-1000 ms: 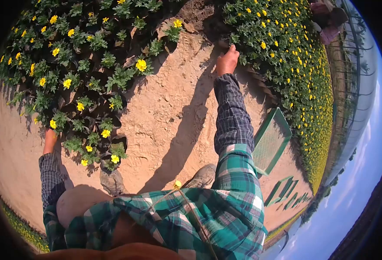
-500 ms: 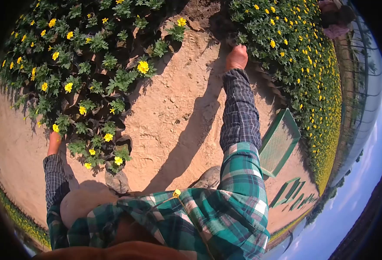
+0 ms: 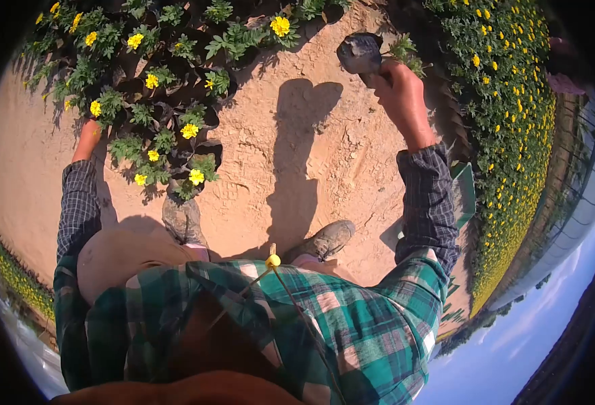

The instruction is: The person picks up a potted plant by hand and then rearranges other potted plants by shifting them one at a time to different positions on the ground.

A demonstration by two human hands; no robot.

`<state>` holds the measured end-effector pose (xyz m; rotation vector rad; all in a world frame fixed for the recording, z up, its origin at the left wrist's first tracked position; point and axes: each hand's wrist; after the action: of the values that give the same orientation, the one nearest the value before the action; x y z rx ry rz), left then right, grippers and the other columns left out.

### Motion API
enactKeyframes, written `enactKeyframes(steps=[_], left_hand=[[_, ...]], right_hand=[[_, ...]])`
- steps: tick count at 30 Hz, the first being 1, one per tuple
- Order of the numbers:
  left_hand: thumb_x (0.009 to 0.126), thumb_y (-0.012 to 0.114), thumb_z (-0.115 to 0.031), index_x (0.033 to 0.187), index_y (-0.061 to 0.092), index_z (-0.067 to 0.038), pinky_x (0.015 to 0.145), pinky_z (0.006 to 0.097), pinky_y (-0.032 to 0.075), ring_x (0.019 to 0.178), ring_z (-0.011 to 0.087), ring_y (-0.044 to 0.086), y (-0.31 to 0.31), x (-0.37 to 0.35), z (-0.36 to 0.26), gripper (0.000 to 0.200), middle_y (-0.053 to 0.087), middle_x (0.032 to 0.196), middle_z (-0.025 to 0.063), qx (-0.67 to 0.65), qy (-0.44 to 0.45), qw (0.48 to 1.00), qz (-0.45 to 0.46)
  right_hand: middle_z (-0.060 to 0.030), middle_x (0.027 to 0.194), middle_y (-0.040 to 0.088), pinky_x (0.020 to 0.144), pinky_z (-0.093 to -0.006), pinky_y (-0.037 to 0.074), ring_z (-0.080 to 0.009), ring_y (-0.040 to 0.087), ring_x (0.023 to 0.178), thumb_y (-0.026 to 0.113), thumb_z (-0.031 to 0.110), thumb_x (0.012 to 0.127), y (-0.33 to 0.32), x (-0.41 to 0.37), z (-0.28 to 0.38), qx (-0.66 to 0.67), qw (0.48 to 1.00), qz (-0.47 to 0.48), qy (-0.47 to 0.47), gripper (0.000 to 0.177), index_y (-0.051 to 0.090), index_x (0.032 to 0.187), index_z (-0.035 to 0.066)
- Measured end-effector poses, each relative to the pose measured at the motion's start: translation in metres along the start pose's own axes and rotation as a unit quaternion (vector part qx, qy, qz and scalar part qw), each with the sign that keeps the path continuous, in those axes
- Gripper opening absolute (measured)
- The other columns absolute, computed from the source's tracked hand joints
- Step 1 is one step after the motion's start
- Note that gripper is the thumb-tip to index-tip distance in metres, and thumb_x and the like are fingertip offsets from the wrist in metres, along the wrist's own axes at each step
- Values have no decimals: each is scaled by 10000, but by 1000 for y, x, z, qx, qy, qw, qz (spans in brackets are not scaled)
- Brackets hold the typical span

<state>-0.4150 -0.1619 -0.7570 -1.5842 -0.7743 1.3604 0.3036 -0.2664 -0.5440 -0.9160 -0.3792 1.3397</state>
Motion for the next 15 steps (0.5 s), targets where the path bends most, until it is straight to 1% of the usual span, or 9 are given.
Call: enactKeyframes(steps=[2, 3, 4, 6, 8, 9, 12, 13, 15], left_hand=[[765, 530, -43, 828, 620, 36, 696, 483, 483, 810, 448, 591, -20, -2, -18, 135, 609, 841, 276, 4, -11, 1000, 5], [767, 531, -43, 830, 622, 37, 701, 484, 485, 815, 448, 592, -27, -4, -27, 137, 609, 847, 277, 7, -15, 1000, 12], [768, 531, -43, 832, 624, 37, 706, 485, 486, 819, 449, 592, -36, -4, -35, 139, 610, 852, 279, 13, -15, 1000, 20], [771, 532, -44, 837, 628, 38, 717, 486, 488, 828, 451, 592, -51, -5, -50, 142, 611, 863, 283, 21, -17, 999, 34], [771, 534, -45, 913, 627, 19, 727, 493, 485, 851, 451, 588, -36, -1, -46, 181, 610, 883, 282, -68, -43, 995, -63], [798, 609, -175, 1046, 632, -17, 785, 458, 491, 910, 416, 603, -24, 9, -34, 294, 634, 992, 240, -61, -69, 995, -24], [774, 631, -149, 974, 643, 12, 772, 454, 494, 894, 406, 612, -46, 2, -53, 257, 636, 961, 248, -37, -66, 997, 0], [755, 645, -126, 924, 650, 30, 762, 451, 496, 882, 400, 618, -33, 7, -43, 230, 637, 936, 254, -35, -70, 997, -2], [746, 651, -113, 891, 650, 34, 755, 449, 497, 873, 395, 621, -59, -4, -67, 207, 639, 918, 251, -39, -80, 996, -11]], right_hand=[[-124, 706, 568, 532, -333, 452, -266, 573, 595, 639, 13, 799, 23, -15, 26, -139, 962, -9, -235, 97, 553, 830, -18], [-171, 804, 560, 622, -397, 481, -363, 580, 751, 625, 4, 780, 32, -22, 40, -132, 956, 39, -259, 88, 573, 851, -7], [-168, 849, 564, 620, -414, 482, -355, 586, 735, 588, 27, 811, 48, -25, 41, -149, 927, 48, -342, 94, 546, 886, -13], [-145, 866, 554, 608, -416, 489, -330, 581, 713, 545, 66, 827, 72, -42, 56, -219, 905, 94, -353, 117, 521, 918, -4], [-121, 862, 546, 586, -389, 495, -285, 583, 697, 519, 115, 827, 99, -52, 63, -246, 862, 112, -429, 139, 515, 931, 22], [-113, 845, 544, 575, -375, 492, -266, 587, 702, 522, 121, 817, 117, -58, 63, -258, 845, 136, -447, 142, 522, 931, 36], [-106, 847, 556, 571, -350, 490, -246, 597, 722, 527, 137, 809, 174, -73, 33, -266, 813, 187, -483, 165, 540, 955, 61], [-107, 882, 577, 593, -356, 494, -257, 599, 732, 529, 145, 820, 181, -83, 22, -323, 820, 206, -424, 185, 559, 986, 69], [-121, 929, 594, 632, -375, 501, -273, 600, 742, 545, 121, 825, 175, -88, 23, -187, 869, 112, -445, 197, 574, 1012, 64]])
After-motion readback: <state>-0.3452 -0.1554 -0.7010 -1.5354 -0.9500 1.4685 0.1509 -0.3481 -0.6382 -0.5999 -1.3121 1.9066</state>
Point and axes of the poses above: each hand's wrist, its own x-axis towards the middle knuckle, its own y-axis out of the palm, z = x × y
